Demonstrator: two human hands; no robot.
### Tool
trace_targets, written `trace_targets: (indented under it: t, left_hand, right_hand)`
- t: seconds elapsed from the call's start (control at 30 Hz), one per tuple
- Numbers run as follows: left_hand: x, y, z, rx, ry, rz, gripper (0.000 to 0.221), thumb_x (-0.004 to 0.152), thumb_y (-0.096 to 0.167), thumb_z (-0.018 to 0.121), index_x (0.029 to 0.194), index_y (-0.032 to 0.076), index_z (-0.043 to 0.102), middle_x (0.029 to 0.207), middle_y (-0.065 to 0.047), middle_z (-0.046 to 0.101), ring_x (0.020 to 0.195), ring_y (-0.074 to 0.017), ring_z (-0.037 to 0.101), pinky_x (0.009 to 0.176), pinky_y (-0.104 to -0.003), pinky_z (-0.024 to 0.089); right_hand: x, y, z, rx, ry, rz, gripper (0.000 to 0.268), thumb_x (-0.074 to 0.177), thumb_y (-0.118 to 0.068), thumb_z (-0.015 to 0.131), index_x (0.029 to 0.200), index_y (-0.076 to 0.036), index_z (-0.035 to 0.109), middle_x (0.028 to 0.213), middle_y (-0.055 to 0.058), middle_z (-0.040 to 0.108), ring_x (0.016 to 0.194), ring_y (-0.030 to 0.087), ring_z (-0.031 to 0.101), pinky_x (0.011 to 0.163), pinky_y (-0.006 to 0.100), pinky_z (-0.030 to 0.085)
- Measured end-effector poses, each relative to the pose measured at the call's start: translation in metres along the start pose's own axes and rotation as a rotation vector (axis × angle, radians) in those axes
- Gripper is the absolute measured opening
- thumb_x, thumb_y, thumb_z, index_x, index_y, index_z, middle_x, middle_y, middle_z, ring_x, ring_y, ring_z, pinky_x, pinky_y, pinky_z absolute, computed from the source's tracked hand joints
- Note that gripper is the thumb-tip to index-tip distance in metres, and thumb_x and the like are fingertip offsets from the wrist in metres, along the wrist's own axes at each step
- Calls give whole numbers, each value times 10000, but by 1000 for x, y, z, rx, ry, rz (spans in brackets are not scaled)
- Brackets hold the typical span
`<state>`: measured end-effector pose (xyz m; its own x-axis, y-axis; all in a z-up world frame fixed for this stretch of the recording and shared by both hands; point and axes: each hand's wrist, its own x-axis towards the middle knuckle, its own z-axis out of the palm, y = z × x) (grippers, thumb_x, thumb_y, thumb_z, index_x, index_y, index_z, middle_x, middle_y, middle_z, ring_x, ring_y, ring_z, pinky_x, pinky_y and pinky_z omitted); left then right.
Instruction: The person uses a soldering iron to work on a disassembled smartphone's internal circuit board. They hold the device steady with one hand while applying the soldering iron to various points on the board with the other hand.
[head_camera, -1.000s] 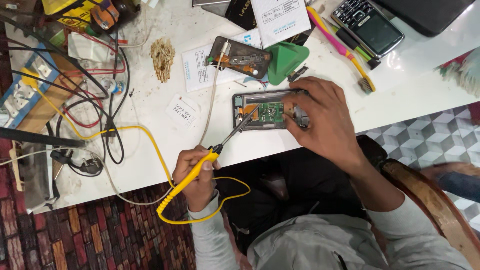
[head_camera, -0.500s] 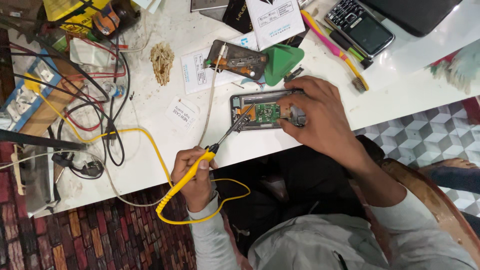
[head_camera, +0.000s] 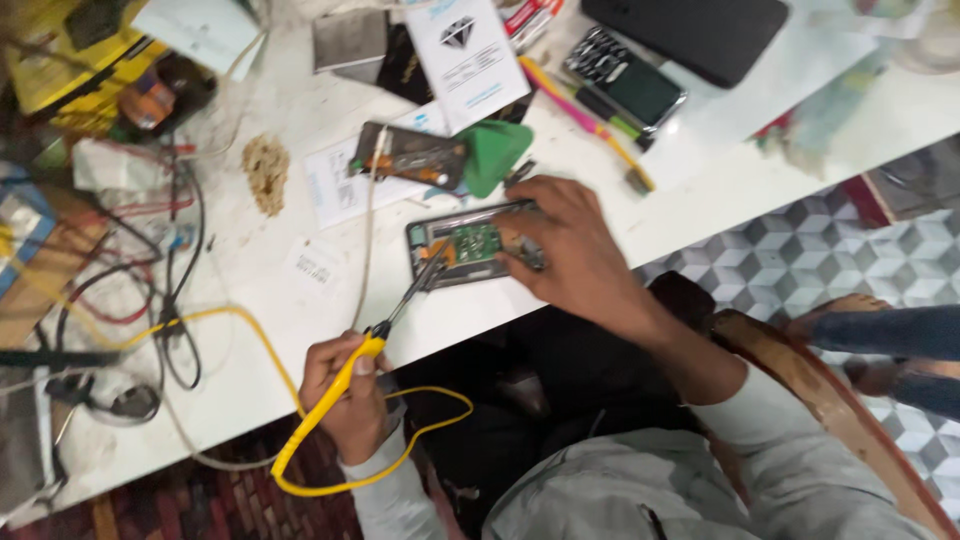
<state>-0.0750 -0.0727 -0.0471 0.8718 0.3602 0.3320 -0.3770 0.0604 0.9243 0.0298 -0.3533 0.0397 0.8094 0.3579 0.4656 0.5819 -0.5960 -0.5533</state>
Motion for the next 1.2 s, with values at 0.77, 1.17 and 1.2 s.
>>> trace_targets:
  t: [0.77,1.17,1.2]
  left_hand:
    - [9,56,22,404,-132,59,144,924,-39,694,1061,-34,650,847,-79,673,668,-63,525,609,-196,414]
    - [20,65,38,446,-191,79,154,904,-45,664,1053,-22,637,858,-86,710,689,-76,611,649,-205,479]
    - [20,66,38,454,-192,82,156,901,-44,666,1053,-21,637,862,-90,715,693,-79,621,653,-206,485]
  right_hand:
    - [-2,2,4,-49,17,12,374,775,-196,819,1120,-67,754,1293,99,630,1300,309,522,1104,448,358]
    - [-2,2,4,-46,6,10,384,769,-194,816,1125,-65,750,1294,104,630,1301,311,520,1099,453,354]
    - [-2,2,4,-48,2,13,386,771,-196,816,1127,-64,750,1294,104,630,1302,311,519,1101,454,352]
